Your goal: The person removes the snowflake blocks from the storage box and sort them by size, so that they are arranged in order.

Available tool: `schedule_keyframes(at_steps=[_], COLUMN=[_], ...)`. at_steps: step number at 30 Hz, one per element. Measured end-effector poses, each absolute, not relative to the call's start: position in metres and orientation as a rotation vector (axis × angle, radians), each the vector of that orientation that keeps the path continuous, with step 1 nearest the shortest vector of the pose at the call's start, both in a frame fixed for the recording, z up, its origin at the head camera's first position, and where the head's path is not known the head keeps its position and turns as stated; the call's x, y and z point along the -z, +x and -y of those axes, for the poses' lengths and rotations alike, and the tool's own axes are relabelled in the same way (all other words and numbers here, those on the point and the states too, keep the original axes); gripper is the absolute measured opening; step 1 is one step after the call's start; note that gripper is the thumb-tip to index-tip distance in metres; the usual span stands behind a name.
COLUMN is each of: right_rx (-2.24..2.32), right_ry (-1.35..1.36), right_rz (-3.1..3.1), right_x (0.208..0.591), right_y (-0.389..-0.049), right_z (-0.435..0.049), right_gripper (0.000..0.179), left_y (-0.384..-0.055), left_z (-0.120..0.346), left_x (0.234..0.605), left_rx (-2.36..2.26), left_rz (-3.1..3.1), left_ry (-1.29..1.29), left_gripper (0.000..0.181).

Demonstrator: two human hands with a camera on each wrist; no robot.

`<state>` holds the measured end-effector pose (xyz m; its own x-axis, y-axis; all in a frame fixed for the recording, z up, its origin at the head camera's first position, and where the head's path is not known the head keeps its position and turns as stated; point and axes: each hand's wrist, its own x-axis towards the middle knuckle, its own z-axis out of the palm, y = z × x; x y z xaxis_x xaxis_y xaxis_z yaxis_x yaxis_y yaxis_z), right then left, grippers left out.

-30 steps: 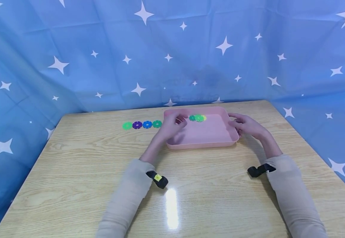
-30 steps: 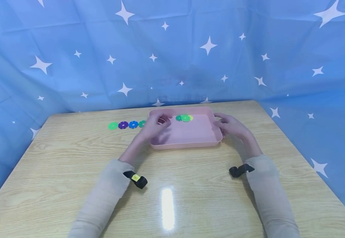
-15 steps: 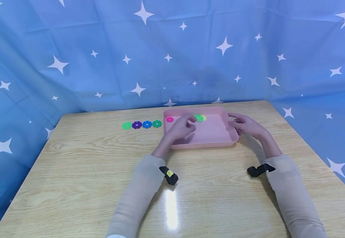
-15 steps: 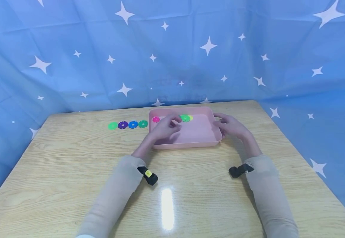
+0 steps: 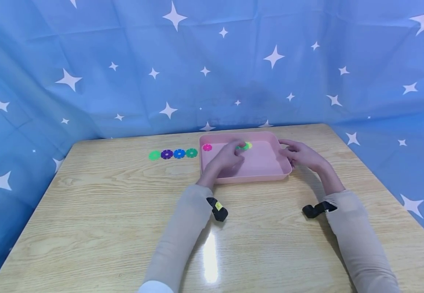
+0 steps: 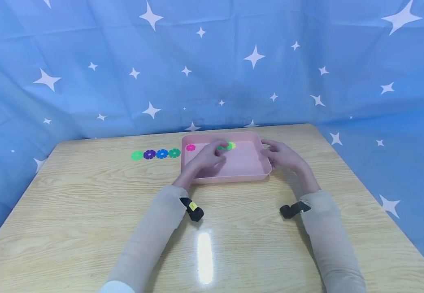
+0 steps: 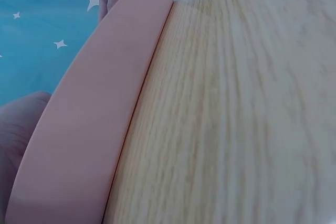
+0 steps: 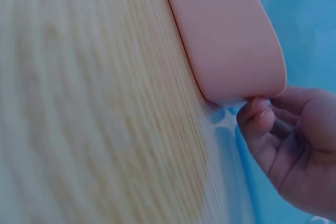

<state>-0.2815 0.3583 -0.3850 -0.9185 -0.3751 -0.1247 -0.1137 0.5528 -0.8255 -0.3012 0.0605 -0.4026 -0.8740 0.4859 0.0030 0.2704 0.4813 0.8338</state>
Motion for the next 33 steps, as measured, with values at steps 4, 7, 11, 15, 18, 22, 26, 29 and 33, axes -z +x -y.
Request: schedule_keyframes(at_steps=[4, 7, 11, 15, 18, 22, 26, 29, 33], right_rx=[1.299, 1.301, 1.298, 1.295, 1.295, 1.289, 1.283, 1.283, 1.287], right_ry=[-0.403, -0.402, -0.402, -0.401, -0.401, -0.404, -0.406, -0.404, -0.402], right_rz=[-2.505, -2.502, -2.505, -2.508, -2.509, -2.517, -2.522, -2.522, -2.514], right_x=[0.3854, 0.3856, 0.3857, 0.3853, 0.385, 0.3849, 0.3848, 0.3845, 0.3847], right_y=[-0.2816, -0.2815, -0.2812, -0.2813, -0.2811, -0.2811, -0.2809, -0.2806, -0.2807], right_z=[-0.3582, -0.3585, -0.3579, -0.3577, -0.3577, -0.3577, -0.3573, -0.3571, -0.3571], right_gripper=[0.058, 0.058, 0.058, 0.057, 0.058, 0.058, 0.058, 0.057, 0.057], left_y=[-0.3017, -0.3017, -0.3021, -0.2995, -0.2976, -0.2952, -0.2928, -0.2926, -0.2932], left_z=[-0.0622, -0.0633, -0.0632, -0.0603, -0.0595, -0.0606, -0.0609, -0.0604, -0.0588], left_x=[0.4023, 0.402, 0.4032, 0.4029, 0.4018, 0.3997, 0.3983, 0.3978, 0.3985], left_rx=[-1.334, -1.322, -1.314, -1.303, -1.292, -1.283, -1.295, -1.336, -1.387], left_rz=[-2.494, -2.514, -2.535, -2.558, -2.582, -2.616, -2.623, -2.608, -2.588], left_ry=[0.652, 0.651, 0.608, 0.535, 0.485, 0.425, 0.376, 0.366, 0.378], left_gripper=[0.053, 0.05, 0.049, 0.044, 0.039, 0.035, 0.035, 0.033, 0.024])
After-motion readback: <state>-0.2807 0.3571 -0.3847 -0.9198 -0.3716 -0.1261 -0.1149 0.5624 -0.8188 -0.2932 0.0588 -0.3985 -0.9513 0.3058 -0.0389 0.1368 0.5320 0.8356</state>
